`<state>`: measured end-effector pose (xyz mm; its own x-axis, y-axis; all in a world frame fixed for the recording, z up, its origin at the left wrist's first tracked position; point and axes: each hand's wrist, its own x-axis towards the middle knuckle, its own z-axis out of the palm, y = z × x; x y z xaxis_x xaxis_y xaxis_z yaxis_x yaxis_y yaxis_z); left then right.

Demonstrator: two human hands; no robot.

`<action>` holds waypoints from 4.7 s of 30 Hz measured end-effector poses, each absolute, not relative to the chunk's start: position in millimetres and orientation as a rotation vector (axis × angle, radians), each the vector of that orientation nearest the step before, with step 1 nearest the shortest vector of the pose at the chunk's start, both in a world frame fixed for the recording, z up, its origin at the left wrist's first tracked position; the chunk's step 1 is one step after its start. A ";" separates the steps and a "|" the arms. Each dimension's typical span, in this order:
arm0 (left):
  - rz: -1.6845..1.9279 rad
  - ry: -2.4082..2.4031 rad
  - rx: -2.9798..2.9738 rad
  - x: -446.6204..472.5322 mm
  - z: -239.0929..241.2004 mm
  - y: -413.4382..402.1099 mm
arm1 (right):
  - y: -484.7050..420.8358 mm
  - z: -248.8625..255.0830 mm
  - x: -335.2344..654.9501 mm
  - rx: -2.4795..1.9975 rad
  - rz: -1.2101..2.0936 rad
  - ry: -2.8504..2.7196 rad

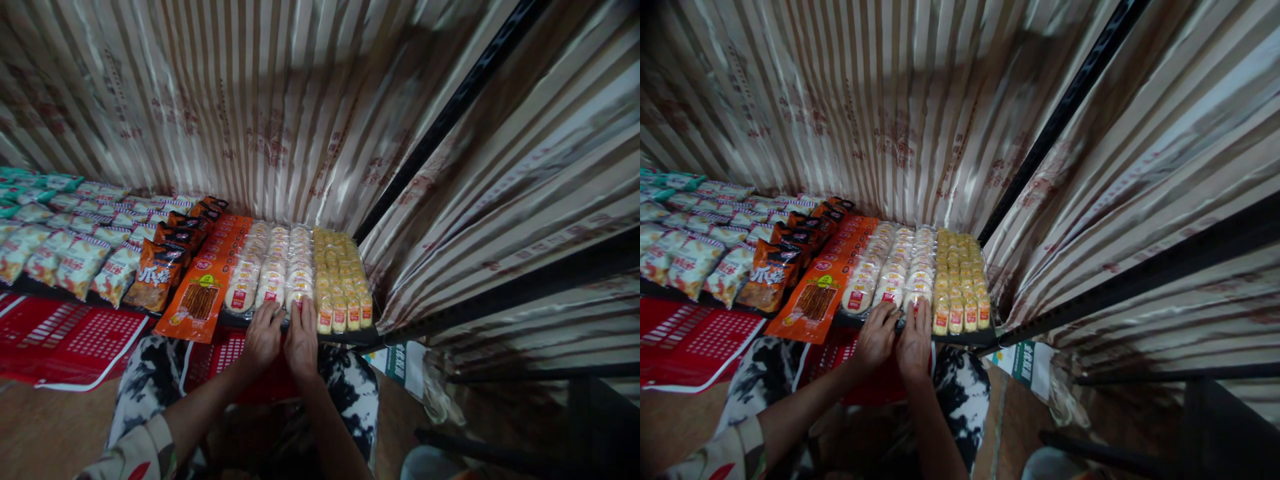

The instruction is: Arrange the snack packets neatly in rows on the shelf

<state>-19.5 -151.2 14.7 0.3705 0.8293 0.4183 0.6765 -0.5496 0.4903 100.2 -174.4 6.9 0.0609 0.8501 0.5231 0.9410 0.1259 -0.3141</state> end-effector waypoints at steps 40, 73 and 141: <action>1.121 1.457 2.864 -22.7 6.8 -108.9 | -118.1 18.5 99.6 -1.818 -0.382 -1.892; 0.886 1.274 3.008 -27.6 12.6 -113.7 | -200.9 -4.8 155.4 -2.066 -0.379 -1.724; 0.772 1.180 2.939 -28.6 16.8 -115.0 | 31.5 69.6 98.1 -2.132 0.223 -2.175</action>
